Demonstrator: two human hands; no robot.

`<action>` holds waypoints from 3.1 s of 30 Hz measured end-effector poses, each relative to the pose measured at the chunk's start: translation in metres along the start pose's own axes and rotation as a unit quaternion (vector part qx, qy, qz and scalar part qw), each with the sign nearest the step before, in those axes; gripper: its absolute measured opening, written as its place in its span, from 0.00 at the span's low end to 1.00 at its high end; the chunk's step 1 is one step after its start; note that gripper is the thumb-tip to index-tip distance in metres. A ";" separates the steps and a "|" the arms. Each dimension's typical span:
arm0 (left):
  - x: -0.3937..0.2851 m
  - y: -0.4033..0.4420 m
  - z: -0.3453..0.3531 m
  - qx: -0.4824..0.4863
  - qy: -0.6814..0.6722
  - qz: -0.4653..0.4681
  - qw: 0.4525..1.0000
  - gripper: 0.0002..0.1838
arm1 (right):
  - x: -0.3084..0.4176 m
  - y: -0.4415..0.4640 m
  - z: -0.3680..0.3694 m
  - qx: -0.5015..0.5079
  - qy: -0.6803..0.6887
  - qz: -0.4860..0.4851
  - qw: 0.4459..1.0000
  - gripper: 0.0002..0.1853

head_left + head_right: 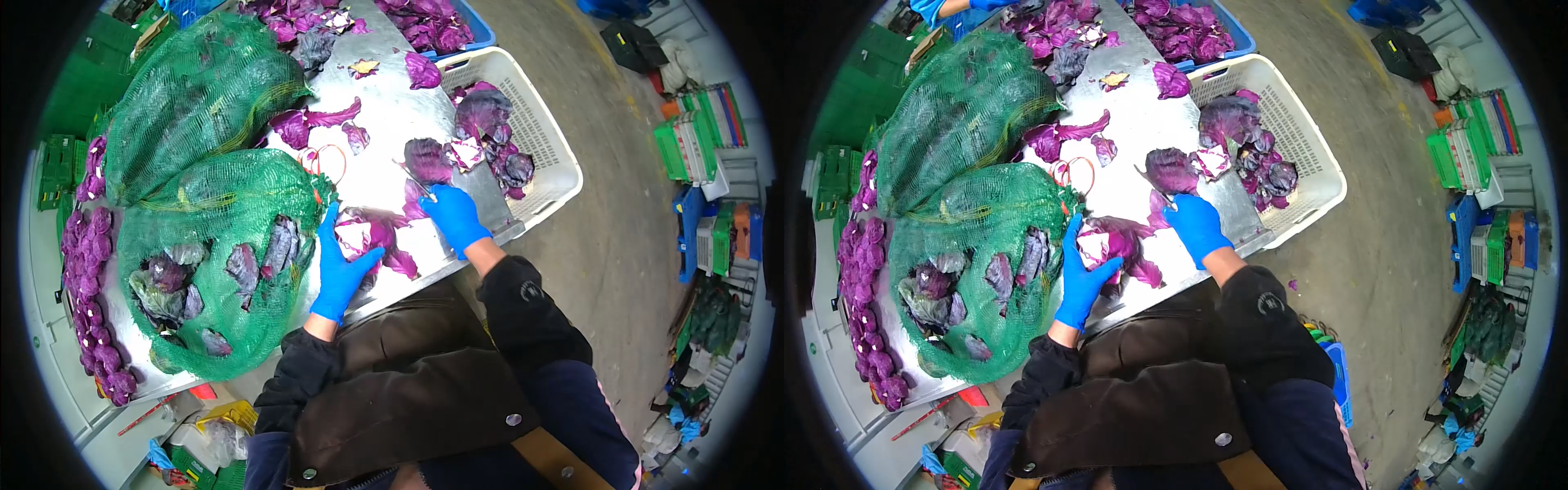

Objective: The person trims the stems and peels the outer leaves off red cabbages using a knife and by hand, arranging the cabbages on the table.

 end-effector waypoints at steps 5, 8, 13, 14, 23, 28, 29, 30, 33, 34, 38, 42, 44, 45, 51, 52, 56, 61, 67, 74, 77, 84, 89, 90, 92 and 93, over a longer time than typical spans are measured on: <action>-0.003 0.007 0.003 0.069 0.138 0.046 0.987 0.67 | 0.085 -0.052 -0.027 0.088 0.051 -0.173 0.980 0.37; -0.003 0.005 0.006 0.121 0.151 0.009 0.981 0.67 | 0.091 -0.039 0.000 0.141 -0.014 -0.198 0.970 0.30; -0.001 0.012 -0.002 0.132 0.108 0.005 0.985 0.66 | 0.094 -0.012 0.003 0.007 -0.011 -0.248 0.969 0.20; 0.004 0.003 -0.002 0.148 0.139 0.047 0.978 0.65 | 0.091 0.002 0.006 -0.055 -0.044 -0.244 0.967 0.18; -0.009 -0.004 -0.019 0.179 0.117 0.064 0.975 0.59 | 0.028 0.015 -0.016 -0.116 -0.073 -0.044 0.990 0.17; -0.011 0.018 -0.006 0.162 0.065 0.064 0.983 0.50 | 0.097 -0.046 -0.033 0.122 0.105 -0.166 0.973 0.34; -0.015 0.020 -0.009 0.099 0.115 0.113 0.982 0.48 | 0.085 -0.036 -0.023 0.114 0.138 -0.145 0.973 0.31; -0.020 0.018 -0.013 0.034 0.163 0.159 0.973 0.47 | 0.070 -0.024 -0.009 0.108 0.171 -0.123 0.972 0.29; -0.018 -0.001 0.003 -0.026 -0.019 0.011 0.999 0.48 | 0.050 -0.019 -0.009 0.038 0.247 -0.066 0.966 0.26; 0.001 -0.004 0.016 -0.013 0.004 -0.024 1.000 0.52 | 0.050 -0.028 -0.011 -0.001 0.235 -0.036 0.971 0.24; 0.020 0.023 0.025 -0.005 0.030 -0.054 0.998 0.59 | 0.015 -0.024 0.003 -0.026 0.145 -0.029 0.989 0.17; -0.002 0.025 0.027 0.040 0.069 -0.014 0.997 0.57 | 0.016 -0.022 -0.013 0.006 0.166 -0.063 0.984 0.24; -0.004 0.025 0.029 0.054 0.072 -0.005 0.996 0.58 | 0.062 -0.050 -0.034 0.046 0.051 -0.125 0.990 0.30; -0.009 0.025 0.031 0.076 0.113 0.037 0.990 0.58 | 0.066 -0.045 -0.022 0.043 -0.010 -0.184 0.982 0.35; -0.019 0.000 0.031 0.085 0.148 0.106 0.980 0.60 | 0.036 -0.001 -0.011 0.113 0.119 -0.044 0.985 0.22; -0.018 0.005 0.027 0.098 0.131 0.074 0.984 0.60 | 0.041 -0.008 -0.007 0.057 0.111 -0.083 0.989 0.23; -0.012 0.019 0.023 0.083 0.099 0.043 0.991 0.61 | 0.075 -0.056 -0.029 0.047 0.025 -0.109 0.993 0.29; -0.014 0.014 0.035 0.126 0.177 0.093 0.972 0.62 | 0.055 -0.028 -0.023 0.061 0.016 -0.123 0.990 0.29; -0.005 -0.004 0.017 0.120 0.132 0.099 0.979 0.60 | 0.037 0.001 -0.010 -0.028 0.065 -0.038 0.997 0.22; 0.005 -0.008 0.006 0.029 0.059 0.050 0.997 0.57 | 0.029 -0.008 -0.042 -0.161 -0.036 -0.005 0.986 0.40; 0.006 -0.004 0.010 0.031 0.056 0.036 0.997 0.59 | 0.067 -0.056 -0.019 -0.061 0.041 -0.118 0.990 0.37; 0.009 0.001 0.008 0.064 0.083 0.062 0.993 0.58 | 0.063 -0.060 -0.013 0.047 0.047 -0.194 0.979 0.24; -0.001 0.001 0.005 0.044 0.047 0.046 0.997 0.55 | 0.053 -0.058 -0.001 -0.092 0.011 -0.228 0.969 0.17; -0.001 0.001 0.004 0.035 0.036 0.027 0.998 0.55 | 0.037 -0.048 0.002 -0.097 -0.012 -0.200 0.975 0.16; 0.004 0.001 0.002 0.025 0.033 0.027 0.999 0.53 | 0.014 -0.034 -0.002 -0.086 -0.019 -0.079 0.993 0.18; 0.003 0.002 0.003 0.028 0.027 0.026 0.999 0.53 | 0.017 -0.037 -0.007 -0.087 0.007 -0.084 0.993 0.22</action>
Point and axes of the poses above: each hand's wrist, its own y-axis towards the middle knuckle, its own z-axis out of the palm, x = y × z, the point moved 4 cm from there along y, towards the middle knuckle, and after that the axes turned 11 degrees about z, right-handed, at the moved point
